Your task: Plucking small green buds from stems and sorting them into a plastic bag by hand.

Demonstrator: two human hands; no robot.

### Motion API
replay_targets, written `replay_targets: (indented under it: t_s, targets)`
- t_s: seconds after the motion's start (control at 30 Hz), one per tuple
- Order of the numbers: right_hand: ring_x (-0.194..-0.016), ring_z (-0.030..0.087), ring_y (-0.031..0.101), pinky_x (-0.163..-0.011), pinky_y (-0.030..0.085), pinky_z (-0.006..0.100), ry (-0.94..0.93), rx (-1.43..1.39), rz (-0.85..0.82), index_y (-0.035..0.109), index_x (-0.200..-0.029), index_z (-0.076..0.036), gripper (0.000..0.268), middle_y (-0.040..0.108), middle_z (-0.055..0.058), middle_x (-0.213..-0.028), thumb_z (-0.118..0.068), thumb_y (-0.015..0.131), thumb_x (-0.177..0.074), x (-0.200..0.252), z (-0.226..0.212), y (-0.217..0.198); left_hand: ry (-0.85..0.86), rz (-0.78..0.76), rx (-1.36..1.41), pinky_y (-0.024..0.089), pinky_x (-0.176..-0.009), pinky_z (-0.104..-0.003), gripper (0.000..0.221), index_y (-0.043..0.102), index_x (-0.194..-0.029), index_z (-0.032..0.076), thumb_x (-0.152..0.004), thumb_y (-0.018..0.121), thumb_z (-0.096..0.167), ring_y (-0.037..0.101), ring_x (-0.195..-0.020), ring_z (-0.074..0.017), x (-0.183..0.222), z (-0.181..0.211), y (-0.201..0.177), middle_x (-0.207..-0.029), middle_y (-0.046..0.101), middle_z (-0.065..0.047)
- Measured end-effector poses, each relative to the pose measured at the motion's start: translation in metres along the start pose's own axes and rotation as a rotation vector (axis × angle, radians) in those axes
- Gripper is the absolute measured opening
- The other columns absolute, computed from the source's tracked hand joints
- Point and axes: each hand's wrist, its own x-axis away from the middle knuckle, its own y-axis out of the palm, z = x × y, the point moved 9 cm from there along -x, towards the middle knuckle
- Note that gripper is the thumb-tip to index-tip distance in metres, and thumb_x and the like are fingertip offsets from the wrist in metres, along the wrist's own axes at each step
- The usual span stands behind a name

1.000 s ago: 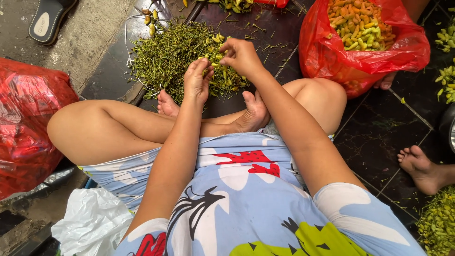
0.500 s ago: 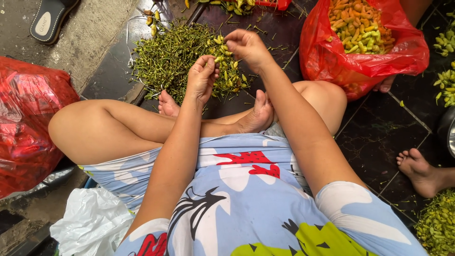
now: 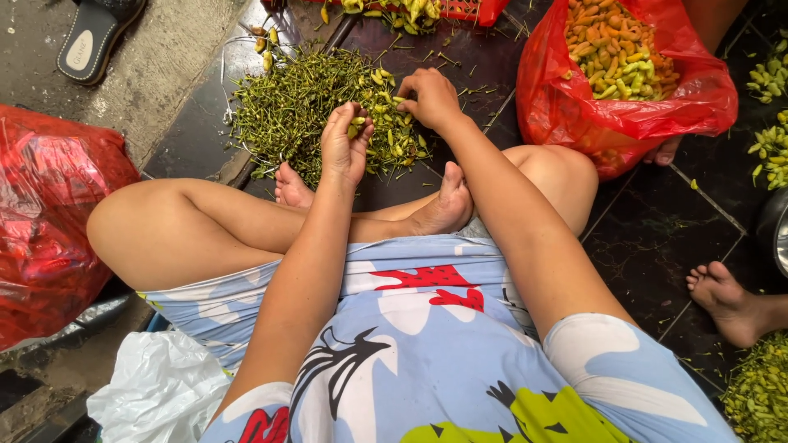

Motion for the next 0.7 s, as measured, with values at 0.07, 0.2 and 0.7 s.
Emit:
replay_targets:
  t_s: [0.07,0.2,0.7]
  targets:
    - [-0.090,0.027,0.066,-0.068,0.050,0.048,0.037,-0.038,0.042,0.078,-0.094,-0.022,0.018,0.073,0.000,-0.092,-0.032,0.090,-0.084,0.003,-0.008,-0.015,0.004,0.018,-0.069,0.061,-0.066,-0.026,0.013,0.067,-0.104,0.007,-0.095,0.072,0.015,0.068,-0.078,-0.0200,0.000,-0.002,-0.002,-0.093,0.068,-0.011]
    - [-0.068,0.016,0.069,-0.063,0.048,0.039,0.024,-0.120,0.026,0.082,-0.087,-0.024,0.013,0.077,-0.004,-0.075,-0.036,0.086,-0.086,0.019,-0.043,-0.042,0.020,-0.042,-0.243,0.063,-0.070,-0.022,0.031,0.072,-0.118,0.004,-0.090,0.080,0.012,0.065,-0.080,-0.0113,-0.002,-0.014,-0.003,-0.094,0.068,-0.003]
    - [-0.069,0.008,0.068,-0.071,0.052,0.025,-0.178,-0.810,-0.488,0.077,-0.084,-0.013,0.019,0.074,0.000,-0.072,-0.023,0.074,-0.100,0.045,-0.077,-0.024,-0.158,-0.339,-0.247,0.063,-0.065,-0.017,0.023,0.070,-0.100,0.006,-0.095,0.076,0.028,0.073,-0.070,-0.0113,-0.003,-0.045,0.016,-0.084,0.074,-0.008]
